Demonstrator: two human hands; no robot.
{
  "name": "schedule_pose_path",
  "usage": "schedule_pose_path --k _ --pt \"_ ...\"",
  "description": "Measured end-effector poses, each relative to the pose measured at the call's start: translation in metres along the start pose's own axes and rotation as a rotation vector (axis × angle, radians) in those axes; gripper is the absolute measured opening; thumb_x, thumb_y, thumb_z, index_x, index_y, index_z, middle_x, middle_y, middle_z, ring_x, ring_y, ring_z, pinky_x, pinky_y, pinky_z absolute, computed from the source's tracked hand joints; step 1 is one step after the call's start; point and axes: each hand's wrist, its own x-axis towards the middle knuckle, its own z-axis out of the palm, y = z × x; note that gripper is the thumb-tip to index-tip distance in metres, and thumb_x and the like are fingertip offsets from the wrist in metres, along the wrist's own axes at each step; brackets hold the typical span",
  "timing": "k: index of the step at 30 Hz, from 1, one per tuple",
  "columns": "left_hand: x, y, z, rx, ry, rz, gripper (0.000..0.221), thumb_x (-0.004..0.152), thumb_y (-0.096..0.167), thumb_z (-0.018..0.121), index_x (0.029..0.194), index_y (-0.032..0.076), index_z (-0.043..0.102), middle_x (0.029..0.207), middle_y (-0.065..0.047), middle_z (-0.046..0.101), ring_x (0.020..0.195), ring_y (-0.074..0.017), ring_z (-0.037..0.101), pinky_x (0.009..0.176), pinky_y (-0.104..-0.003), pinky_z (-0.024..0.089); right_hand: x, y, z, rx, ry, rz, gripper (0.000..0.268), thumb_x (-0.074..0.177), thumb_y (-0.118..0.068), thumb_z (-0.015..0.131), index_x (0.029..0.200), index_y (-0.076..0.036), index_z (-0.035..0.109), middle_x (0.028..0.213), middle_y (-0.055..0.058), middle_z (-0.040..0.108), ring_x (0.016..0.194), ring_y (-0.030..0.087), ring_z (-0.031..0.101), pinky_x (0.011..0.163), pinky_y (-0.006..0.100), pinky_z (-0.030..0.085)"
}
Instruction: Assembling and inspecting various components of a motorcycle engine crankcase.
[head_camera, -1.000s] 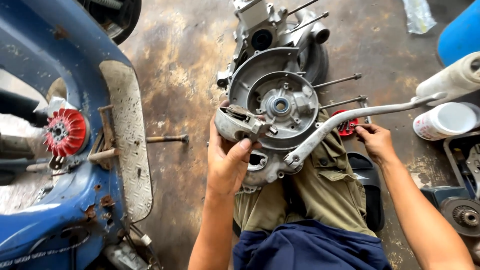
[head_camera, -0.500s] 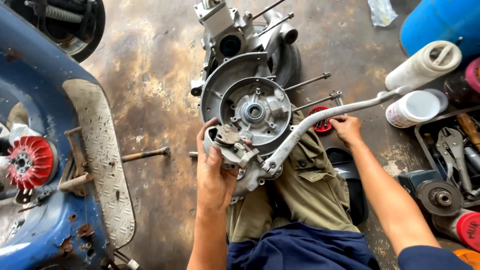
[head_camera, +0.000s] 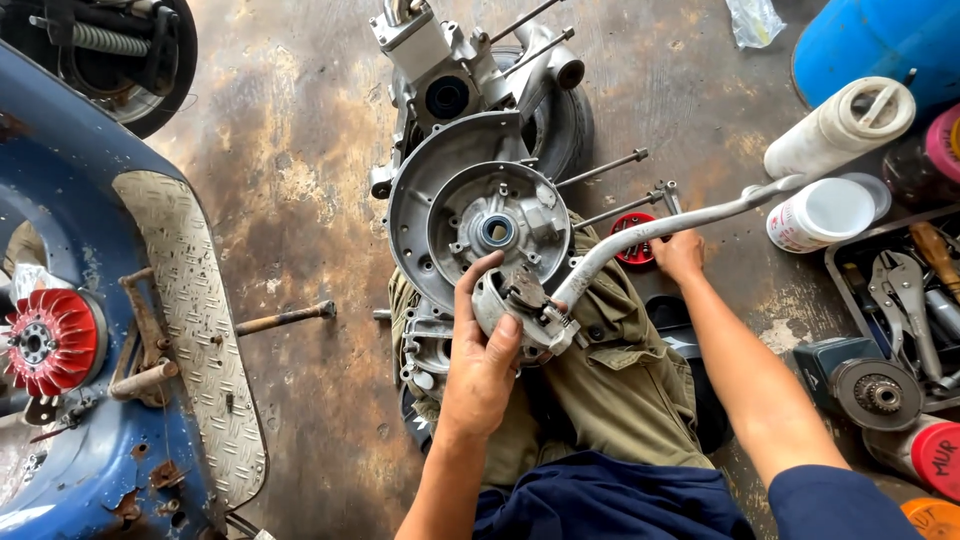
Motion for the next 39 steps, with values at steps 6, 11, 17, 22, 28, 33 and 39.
schedule_pose_path --k 6,11,17,22,28,33,39 --pt "0.0 0.0 0.012 0.035 0.007 -0.052 0.068 0.099 0.032 0.062 0.156 0.015 0.03 0.106 -0.024 0.074 0.089 -0.0205 0.075 0.069 -0.025 0.063 -0.013 -0.013 -0.006 0.009 0.042 -0.103 0.032 0.09 -0.027 0.076 0.105 0.001 0.078 0.1 0.023 0.075 0.107 0.045 0.067 0.09 0.062 0.055" --pt "-0.002 0.009 0.025 0.171 0.017 -0.035 0.065 0.097 0.033 0.065 0.152 0.014 0.037 0.11 -0.022 0.074 0.095 -0.0183 0.07 0.076 -0.03 0.06 -0.002 0.008 0.007 0.012 0.107 -0.252 0.028 0.089 -0.021 0.077 0.102 0.004 0.076 0.098 0.027 0.074 0.105 0.048 0.067 0.089 0.063 0.056" --pt "-0.005 -0.004 0.033 0.264 -0.003 -0.049 0.064 0.095 0.031 0.07 0.15 0.013 0.044 0.121 -0.019 0.071 0.105 -0.0182 0.062 0.092 -0.036 0.057 -0.014 -0.01 -0.015 0.099 0.079 -0.196 0.03 0.089 -0.023 0.075 0.104 0.003 0.074 0.102 0.026 0.073 0.109 0.048 0.065 0.089 0.065 0.053" --pt "-0.002 0.003 0.049 0.365 -0.104 -0.105 0.064 0.097 0.016 0.061 0.153 0.016 0.029 0.126 -0.013 0.056 0.107 -0.0217 0.058 0.096 -0.037 0.051 -0.089 -0.1 -0.116 0.516 -0.166 0.018 0.02 0.094 -0.007 0.06 0.092 0.01 0.069 0.074 0.014 0.067 0.062 0.019 0.064 0.054 0.031 0.051" --pt "0.014 -0.007 0.081 0.484 -0.16 -0.179 0.067 0.095 0.036 0.067 0.153 0.017 0.038 0.118 -0.029 0.07 0.113 -0.0328 0.066 0.098 -0.051 0.053 -0.213 -0.172 -0.238 1.06 -0.43 -0.441 0.052 0.099 -0.028 0.056 0.126 0.016 0.061 0.122 0.034 0.066 0.104 0.033 0.066 0.091 0.047 0.056" --pt "0.026 -0.014 0.104 0.558 -0.286 -0.273 0.063 0.103 0.041 0.046 0.158 0.018 0.025 0.121 -0.039 0.064 0.121 -0.0541 0.06 0.103 -0.061 0.05 -0.247 -0.205 -0.278 0.733 -0.294 -0.734 0.1 0.058 -0.012 0.095 0.145 0.01 0.048 0.146 0.027 0.054 0.134 0.032 0.055 0.115 0.045 0.04" --pt "0.034 0.018 0.113 1.021 -0.39 -0.048 0.069 0.104 0.049 0.028 0.158 0.006 0.032 0.137 -0.04 0.056 0.119 -0.0623 0.056 0.096 -0.071 0.046 -0.229 -0.177 -0.272 0.524 -0.17 -0.592 0.082 0.065 -0.015 0.092 0.14 0.001 0.063 0.126 0.019 0.07 0.111 0.02 0.065 0.093 0.041 0.057"
